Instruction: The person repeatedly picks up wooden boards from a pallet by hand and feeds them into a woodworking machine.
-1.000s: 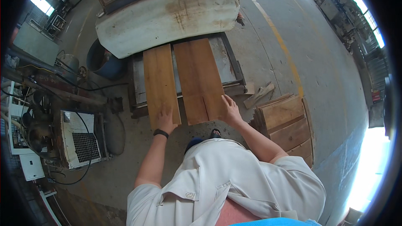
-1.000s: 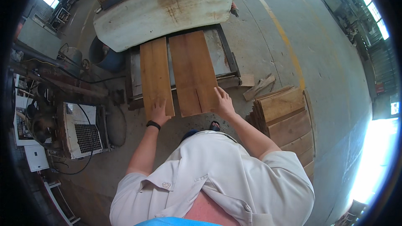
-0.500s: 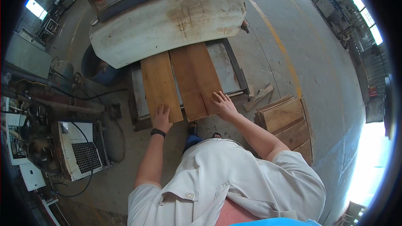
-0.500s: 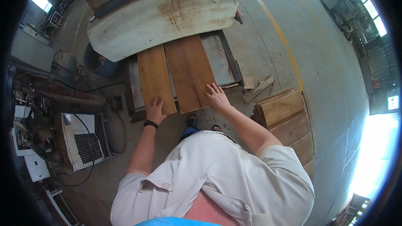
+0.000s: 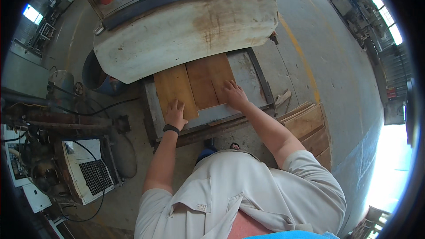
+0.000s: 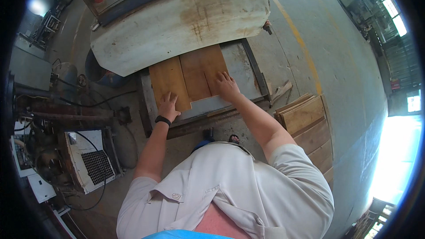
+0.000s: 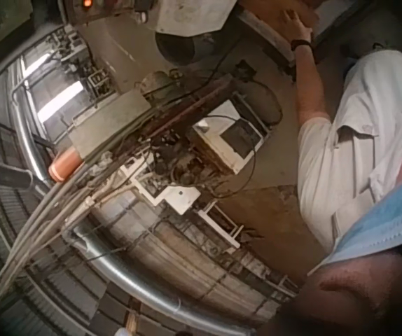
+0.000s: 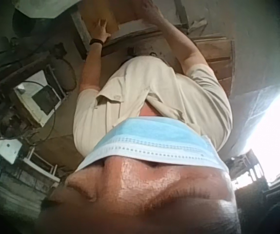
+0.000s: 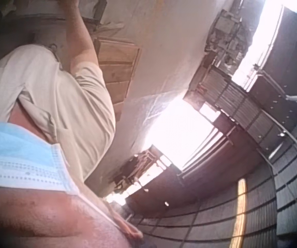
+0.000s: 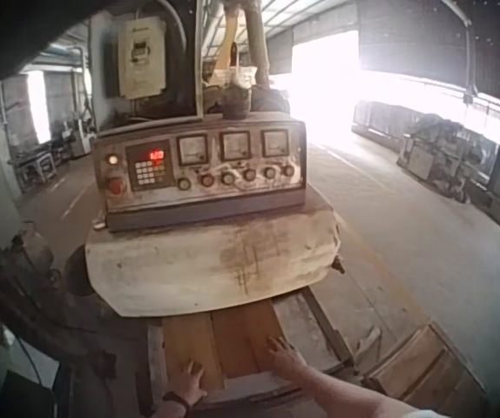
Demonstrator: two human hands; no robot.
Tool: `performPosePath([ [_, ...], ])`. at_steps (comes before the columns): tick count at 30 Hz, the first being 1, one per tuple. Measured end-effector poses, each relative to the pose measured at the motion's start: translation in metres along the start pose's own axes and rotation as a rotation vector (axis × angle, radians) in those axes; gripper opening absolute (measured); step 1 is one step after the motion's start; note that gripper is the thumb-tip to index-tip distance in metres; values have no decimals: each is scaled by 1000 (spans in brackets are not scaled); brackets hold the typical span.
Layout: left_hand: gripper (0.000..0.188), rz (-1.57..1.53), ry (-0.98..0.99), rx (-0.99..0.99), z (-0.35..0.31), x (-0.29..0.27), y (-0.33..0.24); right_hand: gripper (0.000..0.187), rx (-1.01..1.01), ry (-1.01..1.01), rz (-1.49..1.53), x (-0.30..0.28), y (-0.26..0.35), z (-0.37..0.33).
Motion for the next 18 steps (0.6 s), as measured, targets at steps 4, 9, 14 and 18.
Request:
performPosePath([
  [4, 91, 2, -9, -4, 16, -5, 10, 57, -3, -87, 25, -8, 5, 12],
  [9, 92, 17, 11, -17, 33, -10, 18, 61, 66, -25, 2, -5, 21, 23],
  [14, 90, 37, -14, -1, 52, -22, 21, 61, 59, -67, 13, -13, 24, 36],
  [18, 89, 32, -27, 18, 65, -22, 36, 64, 65, -9, 54, -21, 27, 49],
])
Point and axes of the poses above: each hand's wrist, its own z-axis towards the middle knuckle, its own x-axis out of the palm, y = z × x, the point moved 8 cm from there along z, towards the middle knuckle, and after that the axes turned 10 degrees about x, right-handed, at the moved point
